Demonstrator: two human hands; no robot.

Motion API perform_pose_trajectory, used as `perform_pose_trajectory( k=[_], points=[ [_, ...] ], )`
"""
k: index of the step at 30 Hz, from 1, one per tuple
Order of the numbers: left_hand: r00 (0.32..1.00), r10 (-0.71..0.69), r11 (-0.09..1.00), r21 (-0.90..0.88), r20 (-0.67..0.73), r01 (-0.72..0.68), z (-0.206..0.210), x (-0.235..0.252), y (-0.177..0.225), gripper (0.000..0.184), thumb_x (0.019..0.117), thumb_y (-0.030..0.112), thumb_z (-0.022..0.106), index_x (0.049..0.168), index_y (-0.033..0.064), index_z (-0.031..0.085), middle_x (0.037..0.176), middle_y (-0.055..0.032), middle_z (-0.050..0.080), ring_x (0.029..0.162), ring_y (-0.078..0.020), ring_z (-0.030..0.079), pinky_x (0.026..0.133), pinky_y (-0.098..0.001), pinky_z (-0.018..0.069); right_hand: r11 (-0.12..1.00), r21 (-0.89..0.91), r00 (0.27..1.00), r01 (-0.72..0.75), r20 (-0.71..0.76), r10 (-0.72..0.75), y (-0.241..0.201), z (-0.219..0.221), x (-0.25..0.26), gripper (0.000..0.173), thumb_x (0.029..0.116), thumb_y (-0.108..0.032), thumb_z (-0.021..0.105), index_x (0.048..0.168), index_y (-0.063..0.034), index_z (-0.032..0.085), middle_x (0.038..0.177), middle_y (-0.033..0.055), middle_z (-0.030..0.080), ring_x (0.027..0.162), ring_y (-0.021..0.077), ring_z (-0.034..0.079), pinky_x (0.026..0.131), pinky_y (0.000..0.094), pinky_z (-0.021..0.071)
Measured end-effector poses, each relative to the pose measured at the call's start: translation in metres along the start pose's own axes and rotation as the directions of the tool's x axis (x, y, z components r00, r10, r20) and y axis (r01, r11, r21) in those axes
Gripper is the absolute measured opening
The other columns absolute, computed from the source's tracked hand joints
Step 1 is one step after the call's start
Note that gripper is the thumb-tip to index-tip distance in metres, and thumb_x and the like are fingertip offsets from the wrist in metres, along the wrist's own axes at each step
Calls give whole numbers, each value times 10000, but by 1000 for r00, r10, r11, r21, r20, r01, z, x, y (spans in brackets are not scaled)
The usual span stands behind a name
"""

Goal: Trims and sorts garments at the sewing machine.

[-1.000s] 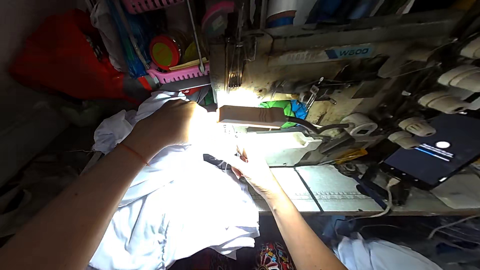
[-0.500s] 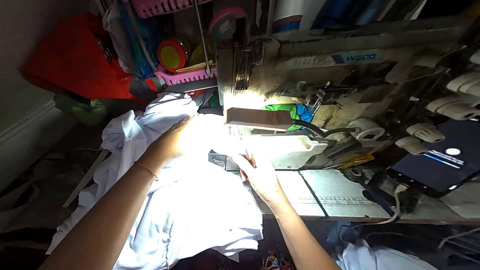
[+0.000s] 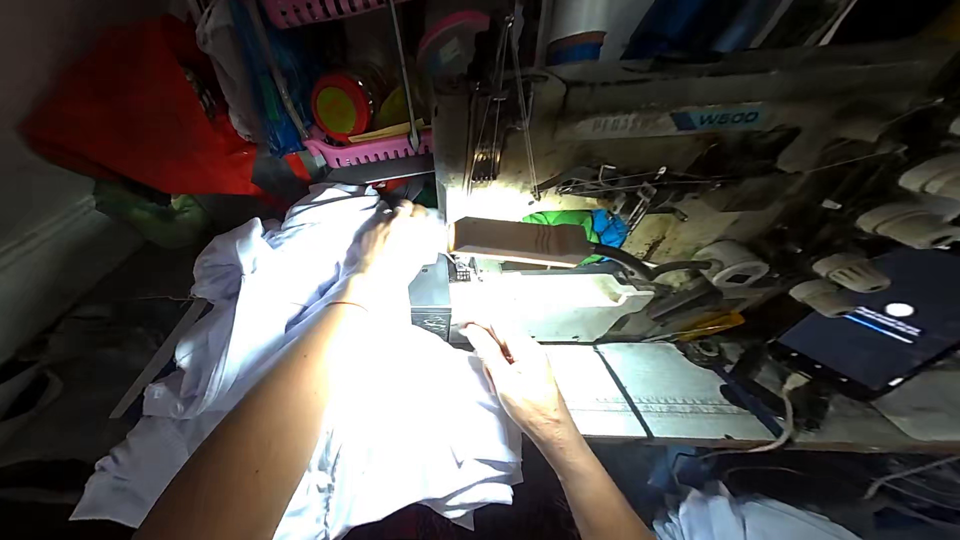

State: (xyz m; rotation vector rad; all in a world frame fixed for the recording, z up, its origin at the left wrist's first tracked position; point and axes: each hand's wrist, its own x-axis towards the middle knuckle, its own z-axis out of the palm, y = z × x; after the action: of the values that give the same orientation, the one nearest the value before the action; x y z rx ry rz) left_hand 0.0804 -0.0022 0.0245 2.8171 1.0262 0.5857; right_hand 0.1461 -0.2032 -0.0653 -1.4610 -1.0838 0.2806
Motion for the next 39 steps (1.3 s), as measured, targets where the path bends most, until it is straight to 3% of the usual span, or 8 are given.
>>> perform_pose_trajectory(
  k=[5,10,16,21,26,29,32,39],
  points=[
    [981,-72,996,-59,-182,62,-19,1,-43,277,977,87,607,1220,-32,669,1245,-261,640,1168,-421,627,969,-584,498,935,-353,997,-28,-71,3,6,-26,-3,417,1047,-342,465,1367,-157,658,1274,31,690,1141,132,656,961,397,532],
    [977,0,984,-173,-212,-38,-48,-56,-34,191,976,105,644,1150,42,694,1049,-163,694,924,-309,678,796,-527,552,764,-632,982,132,-20,-186,-17,-21,23,313,1019,-306,587,1261,-154,714,1109,74,732,955,259,715,771,498,572],
    [997,81,824,-564,14,-59,-53,-131,-10,124,866,102,703,979,151,688,684,65,626,525,-25,566,478,-201,495,641,-675,923,366,179,-339,-26,10,59,232,996,-175,603,1173,-126,745,972,94,715,797,298,698,634,505,545],
    [952,-140,743,-664,-272,-80,-74,-126,-37,286,1013,184,588,1262,45,564,1097,-46,696,933,-123,713,838,-344,620,795,-482,930,367,172,-325,-32,8,54,237,1044,-184,567,1182,-119,748,1056,75,733,941,244,707,804,508,553],
    [977,17,993,-111,-212,-41,-33,-119,-68,884,792,247,839,1565,194,412,1702,-166,138,1532,-455,193,1144,-709,282,923,-377,923,82,378,73,-16,8,3,439,913,-580,657,1043,-164,708,834,-19,648,735,126,616,664,376,531],
    [999,18,999,52,-50,-15,-21,-110,-73,562,938,145,667,1482,148,522,1659,-186,267,1478,-459,315,1100,-668,342,849,-525,859,66,463,220,-5,20,-29,536,927,-502,638,1184,-36,704,969,128,724,909,299,702,794,527,551],
    [989,135,990,44,-67,-132,-40,-84,-83,358,901,-66,642,1253,-5,643,1284,-222,607,1078,-397,658,860,-549,559,820,-571,833,-43,432,345,-10,17,-33,388,949,-200,622,1287,-18,677,1084,168,729,1028,338,692,898,560,517],
    [917,-82,994,38,-389,105,-117,-76,-178,364,981,54,607,1324,-59,563,1370,-360,508,1307,-542,474,1069,-702,373,837,-535,856,-112,377,355,-2,13,-32,273,963,-162,598,1171,-39,724,1052,151,738,1017,309,708,905,526,550]
  ],
)
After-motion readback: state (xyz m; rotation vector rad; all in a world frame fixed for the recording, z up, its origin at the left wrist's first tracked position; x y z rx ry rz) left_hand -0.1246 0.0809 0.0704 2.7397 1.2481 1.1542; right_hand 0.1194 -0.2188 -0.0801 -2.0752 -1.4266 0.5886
